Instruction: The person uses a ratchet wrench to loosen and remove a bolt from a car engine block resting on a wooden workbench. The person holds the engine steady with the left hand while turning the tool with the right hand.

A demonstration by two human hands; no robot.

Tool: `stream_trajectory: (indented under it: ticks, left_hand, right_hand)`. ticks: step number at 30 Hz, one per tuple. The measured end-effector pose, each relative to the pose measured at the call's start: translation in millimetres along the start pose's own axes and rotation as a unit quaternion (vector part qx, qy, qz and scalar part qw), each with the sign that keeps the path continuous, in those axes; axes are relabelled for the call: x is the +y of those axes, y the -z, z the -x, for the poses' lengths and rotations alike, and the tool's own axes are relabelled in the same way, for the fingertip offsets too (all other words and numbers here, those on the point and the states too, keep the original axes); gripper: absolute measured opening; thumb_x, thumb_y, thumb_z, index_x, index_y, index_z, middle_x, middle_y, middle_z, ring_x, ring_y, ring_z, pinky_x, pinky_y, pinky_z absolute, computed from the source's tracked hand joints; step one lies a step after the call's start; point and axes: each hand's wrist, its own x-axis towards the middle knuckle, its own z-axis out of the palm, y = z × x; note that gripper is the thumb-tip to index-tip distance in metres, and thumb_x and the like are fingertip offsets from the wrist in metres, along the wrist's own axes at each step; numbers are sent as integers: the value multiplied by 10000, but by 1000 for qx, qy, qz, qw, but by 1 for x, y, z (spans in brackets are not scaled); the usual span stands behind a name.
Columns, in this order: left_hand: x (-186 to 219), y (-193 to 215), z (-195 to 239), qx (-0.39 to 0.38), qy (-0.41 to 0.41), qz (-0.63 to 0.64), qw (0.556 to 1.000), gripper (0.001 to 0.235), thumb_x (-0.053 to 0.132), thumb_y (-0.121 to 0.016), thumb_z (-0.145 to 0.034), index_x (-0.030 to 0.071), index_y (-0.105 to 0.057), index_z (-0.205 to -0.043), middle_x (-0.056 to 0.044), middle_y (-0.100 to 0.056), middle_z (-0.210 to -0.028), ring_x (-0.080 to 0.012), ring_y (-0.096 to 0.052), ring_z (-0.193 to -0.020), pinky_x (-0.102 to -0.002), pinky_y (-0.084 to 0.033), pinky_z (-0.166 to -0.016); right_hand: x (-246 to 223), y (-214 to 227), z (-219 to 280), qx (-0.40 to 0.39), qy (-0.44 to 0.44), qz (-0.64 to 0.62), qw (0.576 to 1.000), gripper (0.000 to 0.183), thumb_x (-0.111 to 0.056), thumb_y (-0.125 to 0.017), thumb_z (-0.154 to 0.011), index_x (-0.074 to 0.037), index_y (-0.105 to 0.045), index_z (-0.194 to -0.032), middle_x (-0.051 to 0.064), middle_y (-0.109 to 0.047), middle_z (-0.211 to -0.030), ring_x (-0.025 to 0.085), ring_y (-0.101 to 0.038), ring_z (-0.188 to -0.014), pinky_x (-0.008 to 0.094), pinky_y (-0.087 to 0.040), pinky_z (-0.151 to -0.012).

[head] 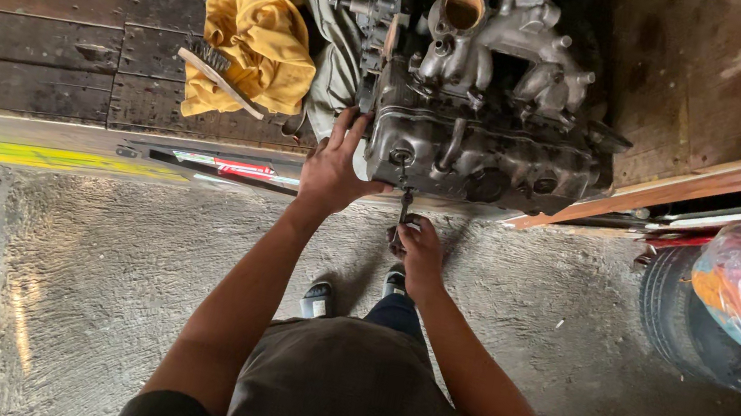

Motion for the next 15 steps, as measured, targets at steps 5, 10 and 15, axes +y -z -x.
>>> stream_trajectory:
  ticks: [5, 10, 15]
  left_hand:
    - [-2, -1, 0, 15, -13, 10, 1000, 1296, 603, -946, -579, 193, -256, -1597, -49, -194, -1687, -411, -519, -1361, -493, -504, -1081]
    - [-2, -2, -1, 12, -11, 6, 1000, 1300, 615, -945, -577, 191, -252, -1591, -42, -184, -1683, -415, -523, -1351, -496, -512, -1068]
    - [0, -1, 1, 13, -7, 8, 1000, 1279, 600, -951, -592, 206, -268, -1599, -14, -177, -1699, -433, -533, -1348, -490, -551, -1040]
  right_hand:
    - [10, 1, -9, 13, 172, 140, 975, 149, -147, -666, -1020, -44, -653, -1126, 71, -729, -971, 161, -679, -879, 327, -528, -759]
    - [-43, 15, 9, 94, 266, 458, 843, 188, -178, -688, -989, -74, -716, -1143, 80, -758, -909, 185, -720, -746, 342, -550, -632]
    - [-130, 18, 29, 40, 474, 665, 576, 181, -191, -723, -931, -85, -749, -1075, 59, -760, -985, 203, -696, -825, 381, -508, -730]
